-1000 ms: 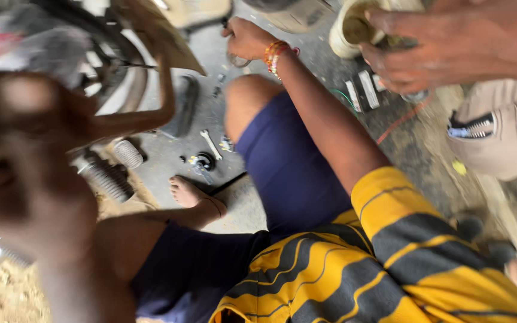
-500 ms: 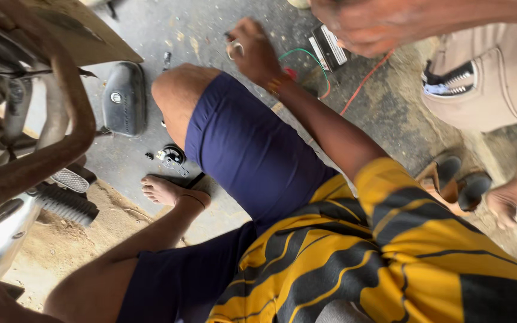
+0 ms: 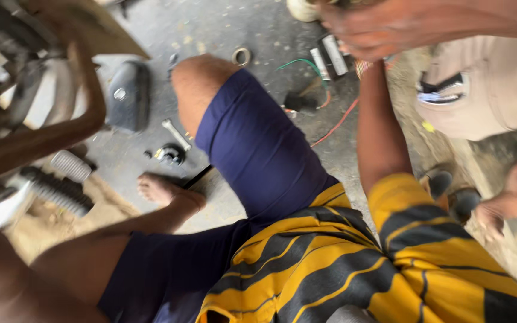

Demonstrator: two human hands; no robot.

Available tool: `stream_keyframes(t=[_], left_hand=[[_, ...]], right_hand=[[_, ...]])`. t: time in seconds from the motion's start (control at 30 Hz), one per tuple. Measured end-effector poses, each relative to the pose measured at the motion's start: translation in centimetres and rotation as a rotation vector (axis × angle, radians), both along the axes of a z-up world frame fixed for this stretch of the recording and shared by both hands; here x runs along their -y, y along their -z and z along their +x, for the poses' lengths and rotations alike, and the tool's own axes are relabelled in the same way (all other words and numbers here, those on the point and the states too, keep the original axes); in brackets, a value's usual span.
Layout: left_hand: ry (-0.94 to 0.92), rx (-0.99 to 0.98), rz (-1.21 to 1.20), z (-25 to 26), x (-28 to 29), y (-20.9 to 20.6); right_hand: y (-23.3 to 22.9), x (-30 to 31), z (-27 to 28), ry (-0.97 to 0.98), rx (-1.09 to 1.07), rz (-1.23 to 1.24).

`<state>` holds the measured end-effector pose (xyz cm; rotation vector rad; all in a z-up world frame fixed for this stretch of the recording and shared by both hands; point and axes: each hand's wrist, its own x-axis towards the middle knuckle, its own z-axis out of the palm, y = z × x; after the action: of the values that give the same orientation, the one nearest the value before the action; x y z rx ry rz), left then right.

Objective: The person manipulates wires on a motorcycle by hand and with electrical tape, and uses a wrench on a component.

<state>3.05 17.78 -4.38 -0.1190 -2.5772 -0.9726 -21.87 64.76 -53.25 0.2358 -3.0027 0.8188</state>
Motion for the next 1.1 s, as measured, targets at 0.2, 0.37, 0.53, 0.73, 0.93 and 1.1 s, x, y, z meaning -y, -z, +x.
stream_keyframes(t=[0.2,0.37,0.53,0.73,0.93,1.1], left_hand=[[-0.167,-0.096,0.008,0.6,1.0,-0.3],[-0.106,-0.324,0.354,-1.6,-1.3,-2.3],[-0.233,-0.265,0.51,-1.1,-3.5,-3.7],[-0.389,-0.336,0.425,-1.7,-4.2,-3.5],[-0.446,-0.481,0.351,-3.3,-4.7,-3.6],[-0.459,-0.533,0.421,-3.7,-4.8,-2.6]], right_hand=[[-6.8,1.0,13.6,-0.101,-0.089,-0.083],[-16.2,4.2,19.2,-0.158,0.669,-0.296],[-22.7,7.6,16.9,-0.22,0.907,-0.485],[-32.1,15.3,13.5,-0.706,0.921,-1.044],[-40.6,27.5,11.7,-0.665,0.731,-1.304],[-43.7,32.1,8.7,-0.762,0.557,-1.508]])
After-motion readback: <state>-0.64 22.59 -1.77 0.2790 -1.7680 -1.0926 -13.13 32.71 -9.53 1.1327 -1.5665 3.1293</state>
